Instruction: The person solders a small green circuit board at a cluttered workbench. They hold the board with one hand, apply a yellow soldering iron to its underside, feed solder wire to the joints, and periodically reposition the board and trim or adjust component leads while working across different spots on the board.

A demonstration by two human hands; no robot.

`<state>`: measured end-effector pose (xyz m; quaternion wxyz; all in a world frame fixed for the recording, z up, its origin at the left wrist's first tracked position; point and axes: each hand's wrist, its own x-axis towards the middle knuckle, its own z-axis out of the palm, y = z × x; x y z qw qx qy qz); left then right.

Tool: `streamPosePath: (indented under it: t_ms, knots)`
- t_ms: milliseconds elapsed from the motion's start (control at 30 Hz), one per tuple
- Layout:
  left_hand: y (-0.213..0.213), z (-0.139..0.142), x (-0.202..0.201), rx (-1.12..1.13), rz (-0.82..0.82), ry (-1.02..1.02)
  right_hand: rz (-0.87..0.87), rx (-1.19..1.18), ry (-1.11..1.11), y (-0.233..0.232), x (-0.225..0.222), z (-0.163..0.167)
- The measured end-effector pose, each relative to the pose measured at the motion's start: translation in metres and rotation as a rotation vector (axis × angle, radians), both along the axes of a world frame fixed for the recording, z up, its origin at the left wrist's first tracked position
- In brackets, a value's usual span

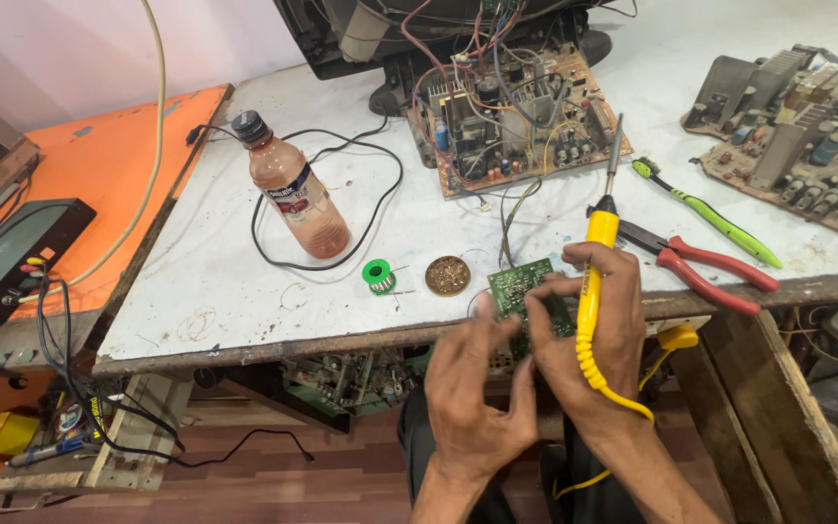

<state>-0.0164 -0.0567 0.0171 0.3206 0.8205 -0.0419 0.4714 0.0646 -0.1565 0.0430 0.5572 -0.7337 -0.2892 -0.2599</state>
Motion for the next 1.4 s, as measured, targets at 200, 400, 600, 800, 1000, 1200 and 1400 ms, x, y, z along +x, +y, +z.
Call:
streamPosePath:
  t_ms: [200, 400, 600, 800, 1000, 1200, 1400]
  knots:
    - [0.023, 0.016, 0.012, -0.073, -0.18, 0.222, -0.085, -0.057, -0.124, 0.001, 0.002, -0.006]
    - [0.026, 0.016, 0.019, -0.135, -0.263, 0.275, -0.079, -0.077, -0.17, -0.003, 0.007, -0.003]
    - [0.029, 0.013, 0.022, -0.144, -0.278, 0.261, -0.039, -0.078, -0.156, -0.003, 0.0, -0.004]
    - [0.028, 0.013, 0.021, -0.143, -0.284, 0.27, -0.096, -0.07, -0.263, 0.001, 0.007, -0.006]
    - [0.029, 0.014, 0.023, -0.134, -0.291, 0.249, -0.075, -0.054, -0.204, 0.0, 0.0, -0.01]
    - [0.029, 0.014, 0.022, -0.131, -0.294, 0.265, -0.122, -0.058, -0.252, 0.0, 0.006, -0.012]
    - [0.029, 0.014, 0.024, -0.124, -0.301, 0.248, -0.086, -0.037, -0.168, 0.0, 0.002, -0.018]
